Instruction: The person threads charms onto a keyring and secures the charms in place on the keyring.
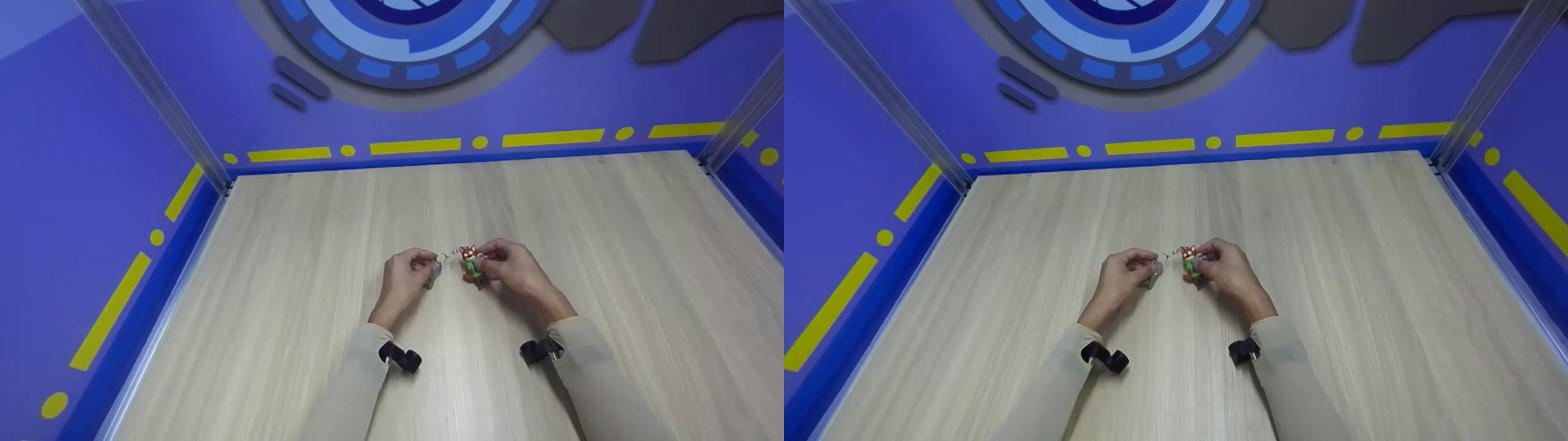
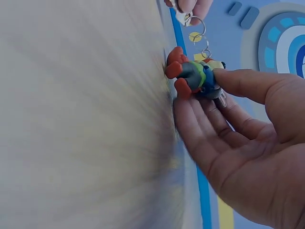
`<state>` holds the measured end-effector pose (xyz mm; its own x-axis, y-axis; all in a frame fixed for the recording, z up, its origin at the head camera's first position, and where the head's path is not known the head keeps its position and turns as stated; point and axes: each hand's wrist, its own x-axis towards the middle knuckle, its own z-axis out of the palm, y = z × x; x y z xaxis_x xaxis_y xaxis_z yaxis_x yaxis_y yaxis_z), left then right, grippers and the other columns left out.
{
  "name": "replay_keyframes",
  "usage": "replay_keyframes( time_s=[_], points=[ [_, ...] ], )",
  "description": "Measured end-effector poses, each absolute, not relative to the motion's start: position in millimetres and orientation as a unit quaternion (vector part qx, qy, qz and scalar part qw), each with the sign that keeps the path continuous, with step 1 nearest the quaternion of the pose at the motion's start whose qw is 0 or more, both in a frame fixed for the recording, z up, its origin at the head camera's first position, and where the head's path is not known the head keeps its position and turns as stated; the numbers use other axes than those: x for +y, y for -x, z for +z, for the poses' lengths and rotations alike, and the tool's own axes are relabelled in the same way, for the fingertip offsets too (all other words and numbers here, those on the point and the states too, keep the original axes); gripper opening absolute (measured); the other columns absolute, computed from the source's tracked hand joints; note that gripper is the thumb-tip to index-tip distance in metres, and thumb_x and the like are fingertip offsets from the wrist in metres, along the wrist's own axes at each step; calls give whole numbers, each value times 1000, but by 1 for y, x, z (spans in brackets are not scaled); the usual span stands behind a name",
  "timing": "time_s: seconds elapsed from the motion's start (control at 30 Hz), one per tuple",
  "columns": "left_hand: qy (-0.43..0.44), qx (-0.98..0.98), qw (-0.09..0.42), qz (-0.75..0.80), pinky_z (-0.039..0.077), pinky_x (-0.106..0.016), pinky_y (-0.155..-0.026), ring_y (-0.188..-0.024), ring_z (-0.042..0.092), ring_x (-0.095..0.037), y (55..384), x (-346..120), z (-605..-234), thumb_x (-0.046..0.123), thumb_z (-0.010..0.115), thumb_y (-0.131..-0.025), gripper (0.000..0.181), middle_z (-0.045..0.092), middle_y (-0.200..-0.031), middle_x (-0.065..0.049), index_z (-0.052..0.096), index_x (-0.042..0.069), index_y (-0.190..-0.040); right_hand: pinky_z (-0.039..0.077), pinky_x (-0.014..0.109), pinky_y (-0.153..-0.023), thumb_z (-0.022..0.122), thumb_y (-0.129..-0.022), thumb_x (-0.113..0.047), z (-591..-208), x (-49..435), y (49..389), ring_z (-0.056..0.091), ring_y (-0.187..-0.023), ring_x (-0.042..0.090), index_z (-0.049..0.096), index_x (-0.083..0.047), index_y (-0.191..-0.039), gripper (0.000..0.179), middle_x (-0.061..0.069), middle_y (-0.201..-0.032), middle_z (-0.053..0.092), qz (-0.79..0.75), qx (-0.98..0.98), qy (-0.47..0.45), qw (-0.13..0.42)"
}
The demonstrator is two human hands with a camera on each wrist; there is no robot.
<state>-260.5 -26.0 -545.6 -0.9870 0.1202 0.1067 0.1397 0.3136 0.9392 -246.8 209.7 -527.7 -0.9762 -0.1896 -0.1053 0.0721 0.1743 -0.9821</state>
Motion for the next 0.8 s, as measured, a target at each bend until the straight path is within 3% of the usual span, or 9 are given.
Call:
replay_keyframes(
  time_s=[0.27, 0.5, 0.8],
  points=[
    [85, -821, 4, -565, 56, -22, -60, -65, 63, -6, 261, -23, -548, -6, 76, -92, 14, 71, -84, -2, 79, -3, -106, 64, 39, -74, 61, -106, 1, -529, 210, 246, 78, -91, 39, 57, 16, -122, 22, 31, -112, 69, -644, 756, 41, 110],
    [95, -844, 14, -528, 53, -19, -62, -67, 62, -3, 261, -22, -547, -2, 78, -92, 12, 73, -83, 0, 80, -1, -103, 56, 29, -64, 66, -106, -8, -529, 212, 247, 76, -81, 25, 64, 9, -120, 23, 19, -100, 76, -580, 809, 14, 97],
    [84, -875, 33, -476, 53, -23, -70, -73, 63, -5, 260, -20, -548, 1, 79, -88, 9, 72, -81, 4, 81, 5, -96, 63, 33, -68, 68, -103, -5, -529, 211, 248, 72, -77, 21, 63, 13, -123, 27, 19, -102, 70, -581, 807, 13, 108]
  ],
)
